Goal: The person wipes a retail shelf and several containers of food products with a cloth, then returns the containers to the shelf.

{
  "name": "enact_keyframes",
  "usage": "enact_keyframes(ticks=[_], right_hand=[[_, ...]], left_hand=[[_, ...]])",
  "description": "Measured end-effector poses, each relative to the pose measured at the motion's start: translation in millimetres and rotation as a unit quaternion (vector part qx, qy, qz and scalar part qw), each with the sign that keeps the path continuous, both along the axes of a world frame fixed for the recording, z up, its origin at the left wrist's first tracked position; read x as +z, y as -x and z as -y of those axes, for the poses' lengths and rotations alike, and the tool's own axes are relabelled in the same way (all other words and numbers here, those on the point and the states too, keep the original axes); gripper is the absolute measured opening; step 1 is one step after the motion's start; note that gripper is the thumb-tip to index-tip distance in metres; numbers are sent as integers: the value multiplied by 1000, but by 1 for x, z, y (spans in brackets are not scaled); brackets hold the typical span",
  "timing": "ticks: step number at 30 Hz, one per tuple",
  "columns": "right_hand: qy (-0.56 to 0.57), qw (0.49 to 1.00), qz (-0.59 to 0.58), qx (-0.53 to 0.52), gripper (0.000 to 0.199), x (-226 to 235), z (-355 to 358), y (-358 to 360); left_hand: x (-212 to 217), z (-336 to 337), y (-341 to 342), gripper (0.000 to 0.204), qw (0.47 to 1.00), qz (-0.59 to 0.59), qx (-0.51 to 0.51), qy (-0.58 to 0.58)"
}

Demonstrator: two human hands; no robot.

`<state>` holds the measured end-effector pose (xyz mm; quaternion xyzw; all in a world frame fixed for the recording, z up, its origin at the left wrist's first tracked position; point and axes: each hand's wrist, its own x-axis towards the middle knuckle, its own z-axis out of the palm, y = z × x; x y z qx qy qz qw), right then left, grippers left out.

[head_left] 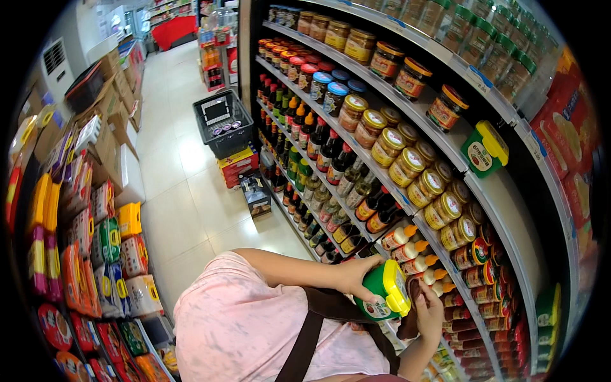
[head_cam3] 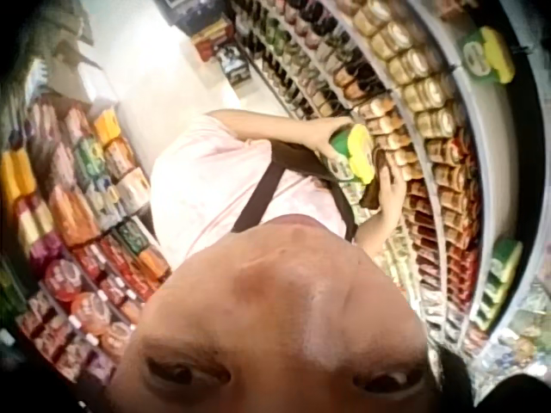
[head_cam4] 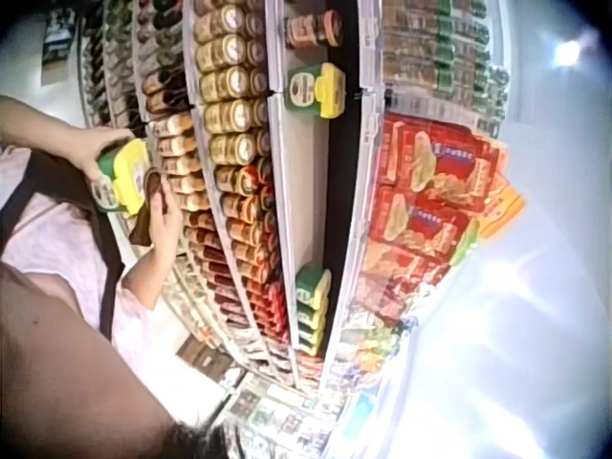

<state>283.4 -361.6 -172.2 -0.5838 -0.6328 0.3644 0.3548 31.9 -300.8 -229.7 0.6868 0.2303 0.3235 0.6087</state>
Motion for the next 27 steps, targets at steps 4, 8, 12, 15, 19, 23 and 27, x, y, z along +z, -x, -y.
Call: enact_keyframes(ticks=[4, 8, 12, 15, 19, 23, 27], right_hand=[[-32, 998, -10, 59, 41, -1, 12, 1], [-39, 995, -21, 88, 38, -6, 24, 16], [-79, 988, 8, 134, 35, 16, 36, 59], [-119, 972, 58, 196, 32, 34, 46, 107], [-101, 955, 65, 273, 35, 46, 52, 190], [-126, 950, 101, 266, 35, 43, 48, 271], [-164, 949, 150, 225, 30, 34, 42, 312]], left_hand=[[-12, 19, 9, 91, 998, -31, 51, -27], [6, 37, 37, 91, 996, -75, 54, 7], [-1, 50, 72, 91, 996, -50, 67, -9], [-3, 62, 113, 91, 995, -71, 75, -5], [5, 86, 176, 93, 990, -119, 64, -49], [11, 107, 232, 95, 984, -152, 70, -58], [12, 117, 263, 99, 986, -141, 67, -64]])
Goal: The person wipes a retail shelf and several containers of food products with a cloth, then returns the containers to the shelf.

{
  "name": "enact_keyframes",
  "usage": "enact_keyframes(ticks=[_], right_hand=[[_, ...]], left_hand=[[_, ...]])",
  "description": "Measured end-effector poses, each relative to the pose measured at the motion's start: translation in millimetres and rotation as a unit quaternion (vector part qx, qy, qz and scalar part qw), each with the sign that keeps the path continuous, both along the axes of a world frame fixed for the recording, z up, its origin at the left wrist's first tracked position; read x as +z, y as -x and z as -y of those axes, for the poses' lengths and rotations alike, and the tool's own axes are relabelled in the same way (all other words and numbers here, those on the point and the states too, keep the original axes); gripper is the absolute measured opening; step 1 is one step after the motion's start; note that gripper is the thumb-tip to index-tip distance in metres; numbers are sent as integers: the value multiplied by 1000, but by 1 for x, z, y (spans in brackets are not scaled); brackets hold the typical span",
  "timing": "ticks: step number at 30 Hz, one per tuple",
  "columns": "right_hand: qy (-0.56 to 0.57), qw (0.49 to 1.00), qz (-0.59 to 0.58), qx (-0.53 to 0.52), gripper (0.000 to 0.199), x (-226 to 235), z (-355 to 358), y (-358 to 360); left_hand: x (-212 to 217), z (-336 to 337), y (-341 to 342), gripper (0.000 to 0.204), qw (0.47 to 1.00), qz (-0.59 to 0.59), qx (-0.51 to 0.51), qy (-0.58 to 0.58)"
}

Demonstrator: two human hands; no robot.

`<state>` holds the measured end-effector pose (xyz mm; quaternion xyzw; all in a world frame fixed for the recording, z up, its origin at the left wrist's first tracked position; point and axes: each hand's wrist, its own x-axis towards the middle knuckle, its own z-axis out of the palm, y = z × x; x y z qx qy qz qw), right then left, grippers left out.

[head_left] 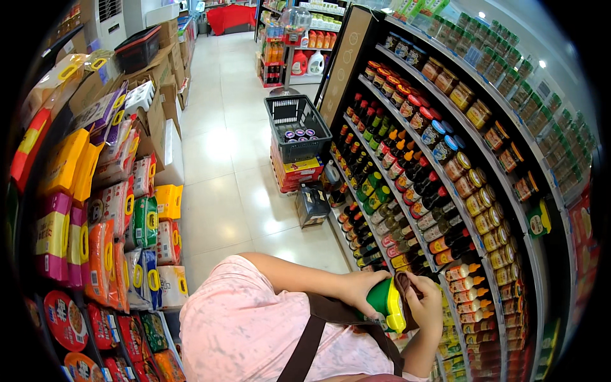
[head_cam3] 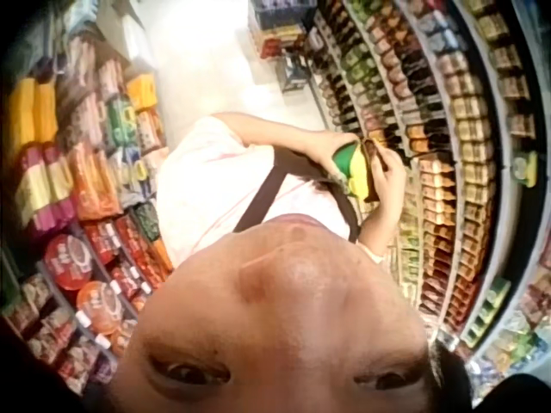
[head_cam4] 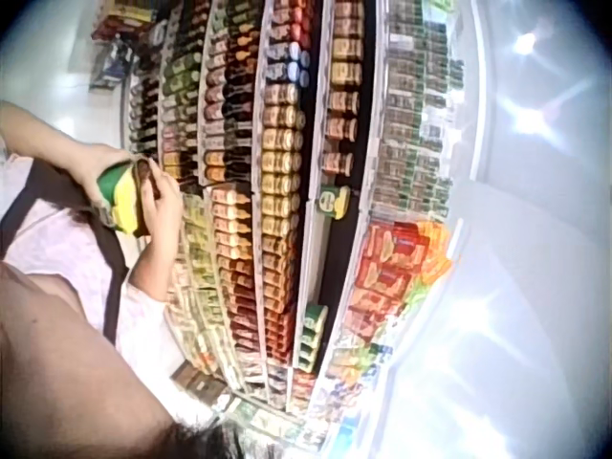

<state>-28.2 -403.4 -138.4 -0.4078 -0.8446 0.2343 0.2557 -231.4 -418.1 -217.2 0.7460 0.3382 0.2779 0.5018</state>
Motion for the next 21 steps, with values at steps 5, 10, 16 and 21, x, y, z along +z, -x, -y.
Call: enact_keyframes(ticks=[5, 10, 16, 21], right_hand=[[66, 996, 3, -55, 30, -19, 7, 1], [122, 987, -28, -100, 31, -40, 21, -17], [174, 969, -94, -147, 35, -34, 32, -21], [183, 963, -107, -165, 39, -37, 35, -34]], left_hand=[[-2, 6, 28, 99, 999, 18, -18, 23], [2, 9, 43, 97, 999, 25, -8, 36], [0, 5, 47, 94, 993, 100, 14, 53], [-8, 0, 43, 91, 982, 168, 44, 72]])
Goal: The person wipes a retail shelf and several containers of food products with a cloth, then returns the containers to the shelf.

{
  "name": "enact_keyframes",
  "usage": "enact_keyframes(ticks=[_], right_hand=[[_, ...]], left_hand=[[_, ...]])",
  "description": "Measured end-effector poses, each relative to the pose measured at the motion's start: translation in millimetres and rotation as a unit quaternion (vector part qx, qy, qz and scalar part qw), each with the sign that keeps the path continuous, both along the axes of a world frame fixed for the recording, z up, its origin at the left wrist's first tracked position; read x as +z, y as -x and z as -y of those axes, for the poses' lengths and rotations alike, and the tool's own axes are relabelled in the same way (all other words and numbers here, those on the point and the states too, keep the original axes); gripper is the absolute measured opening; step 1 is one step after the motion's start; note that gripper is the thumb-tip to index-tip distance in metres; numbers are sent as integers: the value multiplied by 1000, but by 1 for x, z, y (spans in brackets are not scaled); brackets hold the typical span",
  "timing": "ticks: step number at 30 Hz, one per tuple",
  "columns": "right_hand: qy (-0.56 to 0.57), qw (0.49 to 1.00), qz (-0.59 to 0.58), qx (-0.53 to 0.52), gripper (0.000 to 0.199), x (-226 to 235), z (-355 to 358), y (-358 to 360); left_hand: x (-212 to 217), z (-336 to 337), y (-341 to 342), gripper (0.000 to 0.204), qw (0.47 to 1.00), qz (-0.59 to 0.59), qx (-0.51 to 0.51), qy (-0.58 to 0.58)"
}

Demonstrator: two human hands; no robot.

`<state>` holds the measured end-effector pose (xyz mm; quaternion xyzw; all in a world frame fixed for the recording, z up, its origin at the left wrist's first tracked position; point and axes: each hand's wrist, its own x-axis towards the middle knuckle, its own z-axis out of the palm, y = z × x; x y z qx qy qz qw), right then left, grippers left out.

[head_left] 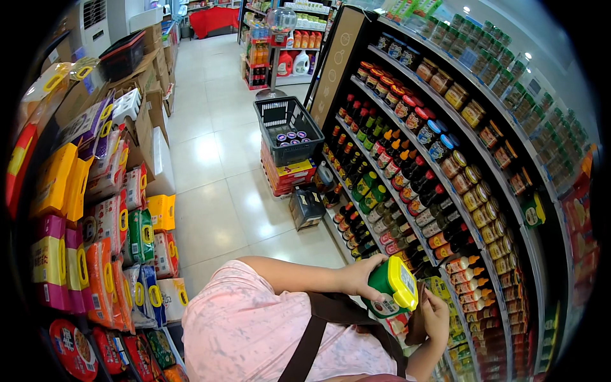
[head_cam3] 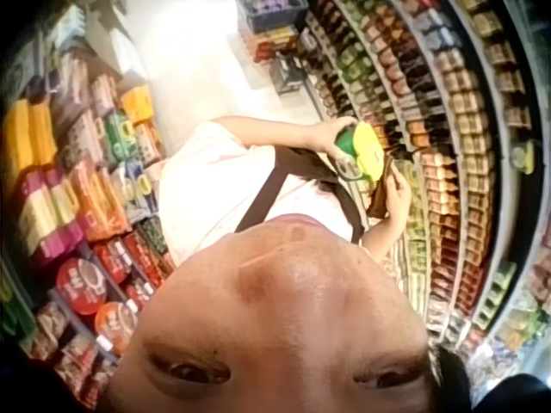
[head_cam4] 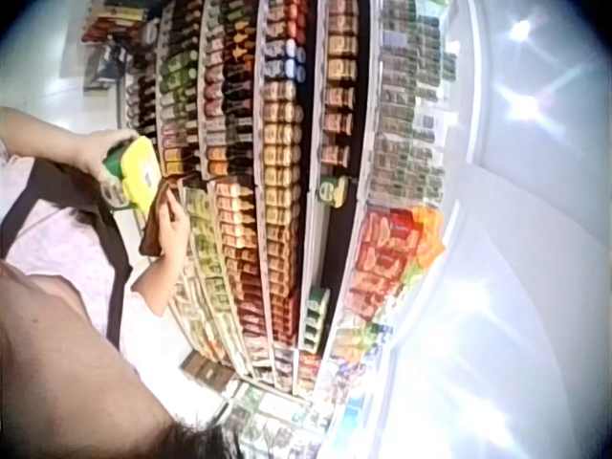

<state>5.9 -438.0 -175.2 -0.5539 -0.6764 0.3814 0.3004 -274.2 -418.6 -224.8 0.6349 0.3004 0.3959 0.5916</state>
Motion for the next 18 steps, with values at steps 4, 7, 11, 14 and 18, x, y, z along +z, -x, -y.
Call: enact_keyframes(ticks=[4, 7, 11, 14, 18], right_hand=[[-8, 998, -51, 21, 39, -3, 4, -4], [56, 994, -89, 42, 38, 2, 10, -8], [78, 988, -120, 61, 42, 8, 17, 1], [63, 988, -124, 70, 53, 0, 20, 0], [79, 985, -131, 80, 65, 0, 22, 5]], left_hand=[[-9, -5, -5, 92, 999, 48, 5, 0], [-14, -8, -9, 92, 996, 82, -1, 18], [-12, -9, -11, 90, 994, 103, 17, 20], [-14, -9, -15, 90, 992, 123, 16, 15], [-14, -11, -16, 94, 994, 103, 17, 12]])
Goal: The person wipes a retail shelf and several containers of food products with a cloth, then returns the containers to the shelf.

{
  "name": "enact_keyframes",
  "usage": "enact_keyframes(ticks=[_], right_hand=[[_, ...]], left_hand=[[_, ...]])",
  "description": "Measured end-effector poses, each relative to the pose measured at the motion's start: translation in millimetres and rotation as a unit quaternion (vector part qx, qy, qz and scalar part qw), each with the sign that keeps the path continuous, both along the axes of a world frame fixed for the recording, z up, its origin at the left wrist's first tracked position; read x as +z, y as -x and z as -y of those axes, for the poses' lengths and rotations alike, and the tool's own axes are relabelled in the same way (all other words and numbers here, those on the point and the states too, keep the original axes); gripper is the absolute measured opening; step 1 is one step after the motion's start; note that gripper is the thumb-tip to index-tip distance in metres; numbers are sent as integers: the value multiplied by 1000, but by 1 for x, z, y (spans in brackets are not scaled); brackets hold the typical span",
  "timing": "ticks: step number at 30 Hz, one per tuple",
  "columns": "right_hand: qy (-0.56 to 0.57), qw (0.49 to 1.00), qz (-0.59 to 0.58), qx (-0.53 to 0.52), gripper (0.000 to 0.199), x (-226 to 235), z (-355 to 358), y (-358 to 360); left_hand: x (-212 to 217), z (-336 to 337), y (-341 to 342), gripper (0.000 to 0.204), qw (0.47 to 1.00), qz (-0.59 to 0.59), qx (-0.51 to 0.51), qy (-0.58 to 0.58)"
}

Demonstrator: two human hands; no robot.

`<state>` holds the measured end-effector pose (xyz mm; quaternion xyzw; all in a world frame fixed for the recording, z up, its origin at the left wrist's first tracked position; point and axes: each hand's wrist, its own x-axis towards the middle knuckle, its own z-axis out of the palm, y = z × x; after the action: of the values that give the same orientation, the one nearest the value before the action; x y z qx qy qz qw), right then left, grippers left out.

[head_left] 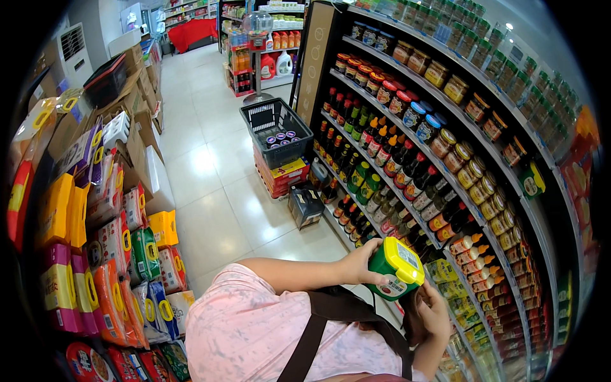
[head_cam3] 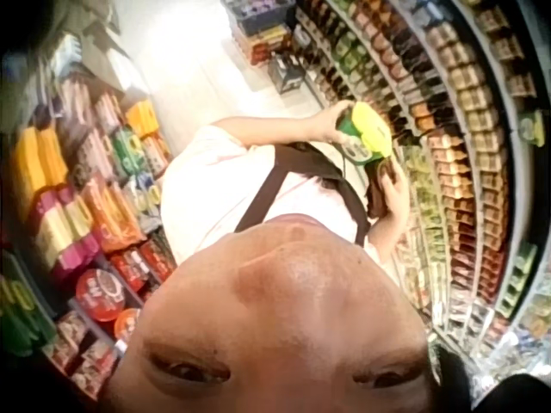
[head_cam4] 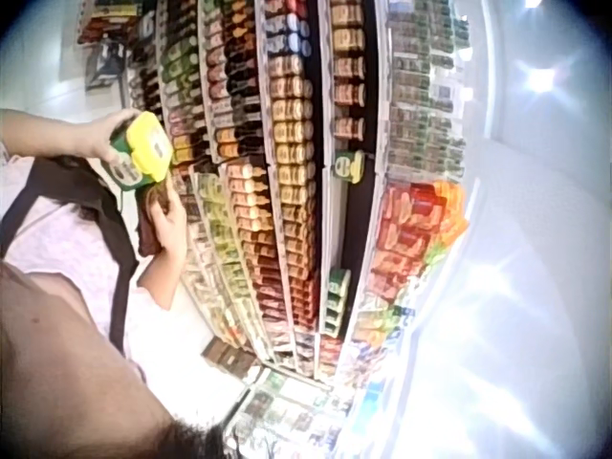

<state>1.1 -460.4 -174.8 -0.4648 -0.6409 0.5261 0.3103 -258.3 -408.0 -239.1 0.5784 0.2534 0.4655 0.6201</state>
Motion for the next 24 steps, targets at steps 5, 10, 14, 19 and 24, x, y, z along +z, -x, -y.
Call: enact_keyframes(ticks=[5, 10, 14, 19, 24], right_hand=[[61, 997, -33, 36, 80, 18, 8, 9], [39, 999, -15, 15, 80, 21, 5, 10], [23, 994, -105, -21, 78, 6, -2, -9], [9, 990, -123, -64, 73, 15, -2, -51], [-58, 988, -65, -129, 69, 7, -7, -119]], left_hand=[[12, -6, -2, 100, 999, -36, 0, -16], [34, -8, -20, 98, 998, -48, -18, -49], [38, -23, -46, 94, 982, -110, -35, -149], [35, -40, -97, 89, 946, -226, -54, -227], [38, -58, -167, 81, 942, -236, -87, -224]])
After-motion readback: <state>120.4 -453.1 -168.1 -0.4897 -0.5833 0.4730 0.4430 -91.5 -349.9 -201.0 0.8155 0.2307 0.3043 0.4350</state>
